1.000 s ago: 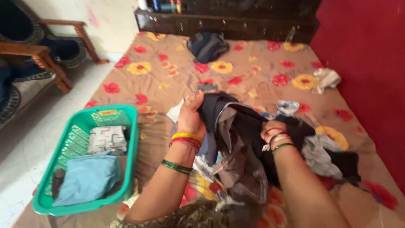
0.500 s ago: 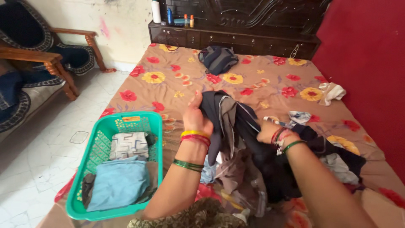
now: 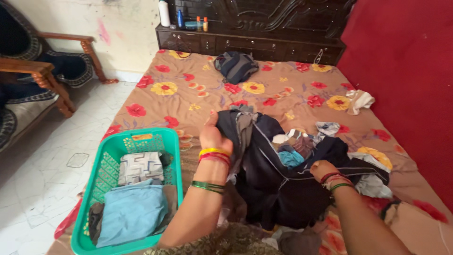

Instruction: The person folds clothes by hand on a bed, including a shirt and a pair of trousers, and places them into a plastic basket.

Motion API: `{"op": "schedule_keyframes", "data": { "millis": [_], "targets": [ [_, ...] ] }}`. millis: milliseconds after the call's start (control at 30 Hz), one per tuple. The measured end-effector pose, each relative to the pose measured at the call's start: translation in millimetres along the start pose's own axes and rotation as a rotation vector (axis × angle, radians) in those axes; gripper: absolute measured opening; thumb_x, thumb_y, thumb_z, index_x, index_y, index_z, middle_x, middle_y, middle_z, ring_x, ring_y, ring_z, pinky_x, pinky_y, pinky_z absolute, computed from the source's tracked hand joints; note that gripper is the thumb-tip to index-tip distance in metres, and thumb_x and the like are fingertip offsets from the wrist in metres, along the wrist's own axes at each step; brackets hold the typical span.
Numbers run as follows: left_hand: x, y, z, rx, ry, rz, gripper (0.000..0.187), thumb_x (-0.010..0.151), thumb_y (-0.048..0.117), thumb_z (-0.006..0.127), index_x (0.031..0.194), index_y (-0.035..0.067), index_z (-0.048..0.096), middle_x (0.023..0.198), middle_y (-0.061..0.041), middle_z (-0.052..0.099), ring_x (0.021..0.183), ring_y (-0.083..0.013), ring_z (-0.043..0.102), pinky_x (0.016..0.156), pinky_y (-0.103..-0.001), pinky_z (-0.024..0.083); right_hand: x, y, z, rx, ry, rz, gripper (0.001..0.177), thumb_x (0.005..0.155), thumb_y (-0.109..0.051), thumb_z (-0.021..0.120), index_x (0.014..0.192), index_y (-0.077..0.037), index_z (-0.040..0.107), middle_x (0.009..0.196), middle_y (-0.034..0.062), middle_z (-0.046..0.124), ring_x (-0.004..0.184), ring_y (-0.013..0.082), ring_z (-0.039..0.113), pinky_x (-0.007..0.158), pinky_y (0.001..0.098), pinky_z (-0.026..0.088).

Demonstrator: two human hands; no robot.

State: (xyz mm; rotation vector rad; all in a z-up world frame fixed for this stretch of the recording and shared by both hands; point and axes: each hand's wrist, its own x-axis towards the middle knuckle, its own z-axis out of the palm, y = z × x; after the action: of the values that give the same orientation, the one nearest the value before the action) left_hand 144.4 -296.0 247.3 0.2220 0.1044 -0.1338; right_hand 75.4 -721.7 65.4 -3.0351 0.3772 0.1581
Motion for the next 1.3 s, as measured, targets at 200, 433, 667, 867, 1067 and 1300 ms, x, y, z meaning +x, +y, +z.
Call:
{"op": "schedule_keyframes", "data": {
  "millis": [200, 433, 667, 867, 1067, 1300],
  "targets": [
    [-21, -49, 32, 0.014, -0.100, -0.026, 0.023, 0.103, 0.015, 0.056, 0.117, -0.001, 0.066, 0.112, -0.015, 0.074, 0.101, -0.0262, 0.070, 0.099, -0.040, 0.055, -20, -59, -7, 0.553, -0.116, -0.104, 0.096, 0.054, -0.025, 0.099, 0.136, -0.001, 0.055, 0.129, 0.0191, 0.068, 0.121, 0.0305, 0.064, 0.104, 0.0370, 0.050],
    [-21, -39, 34, 0.005, -0.128, -0.033, 0.031, 0.105, 0.021, 0.055, 0.114, -0.005, 0.069, 0.108, -0.015, 0.073, 0.098, -0.0271, 0.071, 0.097, -0.041, 0.055, -21, -97, 38, 0.595, -0.026, -0.407, 0.070, 0.072, -0.028, 0.082, 0.134, -0.004, 0.061, 0.131, 0.0192, 0.069, 0.123, 0.0353, 0.063, 0.106, 0.0396, 0.048],
    [28, -22, -37, 0.158, 0.011, 0.257, 0.032, 0.101, 0.023, 0.063, 0.114, -0.006, 0.070, 0.108, -0.015, 0.074, 0.097, -0.0269, 0.070, 0.093, -0.042, 0.055, 37, 18, -1, -0.568, -0.123, -0.040, 0.049, 0.074, -0.047, 0.084, 0.114, -0.020, 0.078, 0.124, 0.0054, 0.071, 0.119, 0.0243, 0.066, 0.097, 0.0371, 0.057],
    [90, -61, -183, 1.578, 0.440, 0.485, 0.067, 0.077, 0.031, 0.089, 0.125, -0.006, 0.061, 0.115, -0.025, 0.070, 0.107, -0.0322, 0.066, 0.094, -0.040, 0.052, 102, 74, -107, -0.632, 0.422, -0.051, 0.015, 0.087, -0.033, 0.074, 0.093, -0.023, 0.083, 0.100, 0.0016, 0.078, 0.108, 0.0208, 0.073, 0.083, 0.0385, 0.057],
    [33, -122, -102, 1.460, -0.112, 0.194, 0.096, 0.066, 0.039, 0.088, 0.142, -0.002, 0.046, 0.115, -0.020, 0.071, 0.103, -0.0302, 0.072, 0.090, -0.039, 0.056, 110, 56, -173, 0.316, 0.750, -0.225, 0.022, 0.091, -0.013, 0.059, 0.103, -0.005, 0.075, 0.096, 0.0173, 0.073, 0.094, 0.0340, 0.069, 0.083, 0.0436, 0.055],
    [-47, -154, 7, 1.599, -0.607, 0.457, 0.102, 0.065, 0.033, 0.099, 0.141, -0.009, 0.044, 0.126, -0.030, 0.060, 0.124, -0.0391, 0.057, 0.103, -0.043, 0.044, 8, -45, -272, 1.336, 0.131, -0.447, 0.024, 0.100, -0.015, 0.057, 0.103, 0.002, 0.073, 0.094, 0.0110, 0.073, 0.084, 0.0216, 0.069, 0.075, 0.0356, 0.053]
  ]
}}
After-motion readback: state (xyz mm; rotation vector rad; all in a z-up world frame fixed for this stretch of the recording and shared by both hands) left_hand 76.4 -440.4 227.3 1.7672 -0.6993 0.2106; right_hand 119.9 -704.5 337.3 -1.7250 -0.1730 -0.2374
